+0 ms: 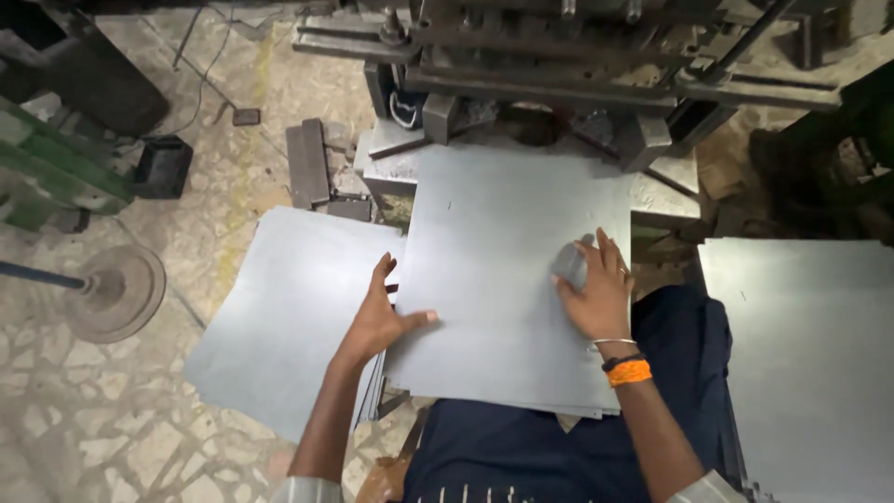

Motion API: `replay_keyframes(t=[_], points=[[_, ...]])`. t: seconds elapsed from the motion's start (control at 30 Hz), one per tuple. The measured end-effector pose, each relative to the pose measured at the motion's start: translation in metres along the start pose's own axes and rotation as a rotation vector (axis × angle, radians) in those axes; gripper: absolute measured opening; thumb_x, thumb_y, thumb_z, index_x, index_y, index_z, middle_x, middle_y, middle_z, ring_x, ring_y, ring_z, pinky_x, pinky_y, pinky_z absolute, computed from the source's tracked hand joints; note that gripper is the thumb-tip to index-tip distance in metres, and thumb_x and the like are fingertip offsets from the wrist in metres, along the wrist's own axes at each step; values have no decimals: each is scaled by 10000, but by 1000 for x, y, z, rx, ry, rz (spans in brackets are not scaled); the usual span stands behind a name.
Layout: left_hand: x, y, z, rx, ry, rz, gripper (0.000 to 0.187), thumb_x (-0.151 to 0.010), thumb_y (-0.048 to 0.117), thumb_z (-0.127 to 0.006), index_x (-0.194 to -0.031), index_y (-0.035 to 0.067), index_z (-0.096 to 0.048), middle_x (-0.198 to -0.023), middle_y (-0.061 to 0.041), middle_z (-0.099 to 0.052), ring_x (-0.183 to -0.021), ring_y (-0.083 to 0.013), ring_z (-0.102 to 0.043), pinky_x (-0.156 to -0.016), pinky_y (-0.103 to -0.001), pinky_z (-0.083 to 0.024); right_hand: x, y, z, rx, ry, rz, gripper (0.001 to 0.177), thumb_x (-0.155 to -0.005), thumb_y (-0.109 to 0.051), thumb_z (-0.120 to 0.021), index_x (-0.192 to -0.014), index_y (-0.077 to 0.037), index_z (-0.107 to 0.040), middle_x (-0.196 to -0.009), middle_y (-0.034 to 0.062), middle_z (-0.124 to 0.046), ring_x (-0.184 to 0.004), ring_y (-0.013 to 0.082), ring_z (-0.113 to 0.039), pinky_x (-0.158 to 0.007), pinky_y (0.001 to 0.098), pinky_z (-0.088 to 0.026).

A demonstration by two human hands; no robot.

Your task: The person is using a manual punching press to make holes in rectangular metal sheets.

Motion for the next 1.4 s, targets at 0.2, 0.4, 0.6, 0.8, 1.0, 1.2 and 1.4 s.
replay_keyframes(t=[0.2,0.4,0.6,0.8,1.0,1.2,1.4], points=[[54,2,-10,-110,-187,104,1610,-537,206,-1041,-1629,98,137,-1697,-243,-52,-1509,-535,-184,-1218,-653,-275,14,-7,-21,162,80,100,661,-957,-435,-595,-1508,-115,-421,-1630,170,-318,-1540,405,-206,-1187,678,-138],[50,-13,0,-293,-303,110,1507,-623,204,-994,-1652,249,107,-1657,-251,-243,-1474,-501,-332,-1204,-618,-336,-4,-42,-35,44,117,267,584,-842,-321,-700,-1373,-140,-540,-1563,176,-415,-1457,458,-350,-1109,627,-287],[16,-40,59,-80,-323,-25,1109,-727,-59,-818,-1630,58,-185,-1523,-314,-485,-1273,-573,-561,-1062,-662,-436,-6,-151,-84,-345,-254,456,498,-901,-195,-658,-1390,-166,-567,-1378,82,-602,-1313,337,-565,-1084,469,-423],[-60,-125,131,-386,480,14,531,-1037,469,-567,-1458,147,-537,-1368,-92,-635,-1327,-281,-587,-1082,-467,-477,7,-241,-175,-108,-516,575,478,-926,-337,-632,-1397,-291,-564,-1313,-21,-654,-1234,237,-637,-1009,427,-490],[-111,-218,196,-1014,834,-69,876,-976,604,-433,-1590,-7,-303,-1684,-154,-282,-1538,-306,-256,-1217,-569,-193,15,-270,-182,-155,-717,736,424,-914,-196,-622,-1328,-111,-593,-1241,82,-686,-1079,260,-633,-991,449,-438],[-115,-284,304,-766,745,524,1063,-924,869,-398,-1273,-118,-583,-1231,-280,-648,-1173,-422,-583,-1086,-547,-330,-2,-278,-158,-573,-904,449,396,-904,-221,-615,-1263,-56,-645,-1099,92,-757,-887,168,-703,-779,290,-576],[-65,-206,356,-661,718,447,863,-855,778,-572,-1149,-15,-747,-1054,-222,-758,-994,-388,-709,-866,-457,-535,-6,-276,-149,-784,-897,312,333,-886,-108,-672,-1208,-24,-691,-1019,56,-773,-843,97,-674,-777,233,-532]])
Point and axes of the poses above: each hand's wrist, its own x-axis away from the middle knuckle, its own z-axis out of the back of the hand, y = z × x, the point moved 5 cm from there along -x, towards the middle knuckle
